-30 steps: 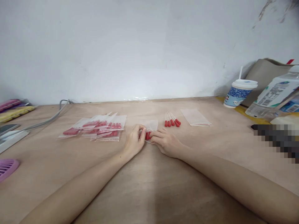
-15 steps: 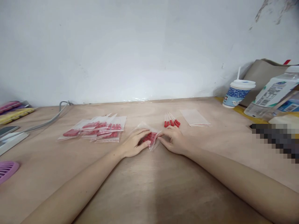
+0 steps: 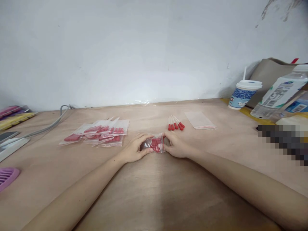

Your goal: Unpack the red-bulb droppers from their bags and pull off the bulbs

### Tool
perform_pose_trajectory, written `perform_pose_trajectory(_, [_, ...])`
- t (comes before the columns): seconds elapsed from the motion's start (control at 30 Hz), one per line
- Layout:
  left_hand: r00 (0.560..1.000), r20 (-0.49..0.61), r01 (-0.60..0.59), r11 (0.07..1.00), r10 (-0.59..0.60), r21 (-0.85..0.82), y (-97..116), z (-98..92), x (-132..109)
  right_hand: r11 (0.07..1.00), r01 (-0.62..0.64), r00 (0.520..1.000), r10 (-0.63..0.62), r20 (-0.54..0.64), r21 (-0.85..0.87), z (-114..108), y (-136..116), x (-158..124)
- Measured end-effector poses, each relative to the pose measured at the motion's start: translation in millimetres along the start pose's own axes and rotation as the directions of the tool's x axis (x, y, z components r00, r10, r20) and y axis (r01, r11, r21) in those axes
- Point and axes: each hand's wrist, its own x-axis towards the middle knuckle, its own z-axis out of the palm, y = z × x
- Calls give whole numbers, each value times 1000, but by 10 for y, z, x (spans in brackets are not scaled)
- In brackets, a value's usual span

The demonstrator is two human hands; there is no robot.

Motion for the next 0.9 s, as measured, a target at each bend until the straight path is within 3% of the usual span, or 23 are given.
perform_pose_trajectory(0.2, [1000, 3, -2, 1000, 2, -13, 19, 3, 1, 975, -70, 996, 56, 74, 210, 5, -1, 50])
perform_pose_trajectory(0.33, [1000, 6, -3, 1000, 3, 3, 15, 2, -12, 947, -35, 978, -33, 206, 318, -51, -14, 54])
perform_pose_trajectory(0.63, [1000, -13, 15, 1000, -15, -16, -7, 20, -38, 894, -67, 994, 24, 103, 444, -1, -48, 60])
perform_pose_trajectory(0.8, [999, -13, 37, 999, -37, -13, 12, 6, -43, 799, -237, 971, 199, 129, 553, -4, -52, 67])
perform_pose_trajectory(0.9, [999, -16, 37, 999, -37, -5, 10, 10, -42, 726, -280, 960, 227, 165, 628, -27, -64, 58])
